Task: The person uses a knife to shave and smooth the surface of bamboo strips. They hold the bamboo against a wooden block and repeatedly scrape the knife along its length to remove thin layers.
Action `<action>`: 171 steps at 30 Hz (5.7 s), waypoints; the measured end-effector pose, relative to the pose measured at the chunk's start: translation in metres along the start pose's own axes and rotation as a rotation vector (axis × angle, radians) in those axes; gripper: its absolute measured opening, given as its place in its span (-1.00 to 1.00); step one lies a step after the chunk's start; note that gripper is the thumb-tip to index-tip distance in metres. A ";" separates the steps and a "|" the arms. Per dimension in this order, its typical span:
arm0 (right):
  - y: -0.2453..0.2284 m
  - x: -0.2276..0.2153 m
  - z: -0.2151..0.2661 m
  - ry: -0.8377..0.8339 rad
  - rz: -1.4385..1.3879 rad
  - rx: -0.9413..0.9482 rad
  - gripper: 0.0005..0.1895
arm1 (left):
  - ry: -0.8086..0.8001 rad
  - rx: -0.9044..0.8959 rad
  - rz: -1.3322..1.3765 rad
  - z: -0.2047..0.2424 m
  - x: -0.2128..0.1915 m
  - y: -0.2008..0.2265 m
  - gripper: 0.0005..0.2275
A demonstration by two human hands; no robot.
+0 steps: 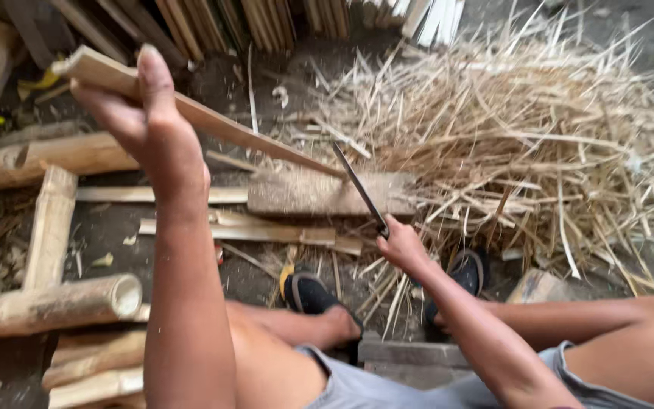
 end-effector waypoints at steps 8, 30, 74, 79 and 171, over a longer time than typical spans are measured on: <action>0.042 0.022 -0.030 -0.034 0.097 0.035 -0.52 | 0.063 -0.198 0.053 0.037 0.024 -0.047 -0.55; -0.237 0.032 0.017 -0.294 -0.150 -0.493 -0.67 | 0.852 -0.516 -0.077 0.130 -0.197 -0.131 -0.82; -0.142 0.048 0.013 -0.330 -0.068 -0.102 -0.73 | 1.122 -1.067 -0.425 0.257 -0.186 -0.319 -0.68; -0.122 0.019 0.040 -0.207 -0.157 -0.101 -0.73 | 1.132 -1.030 -0.146 0.222 -0.137 -0.243 -0.61; -0.019 -0.044 0.069 0.112 0.135 -0.155 -0.64 | 0.100 0.174 0.113 0.063 0.057 0.043 -0.81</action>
Point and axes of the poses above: each hand's wrist, its own z-axis away from the middle knuckle, its own x-axis out of the palm, y = z × x, the point moved 2 cm from there along -z, towards the middle knuckle, and after that the axes turned 7 degrees about z, right-handed, at the moved point
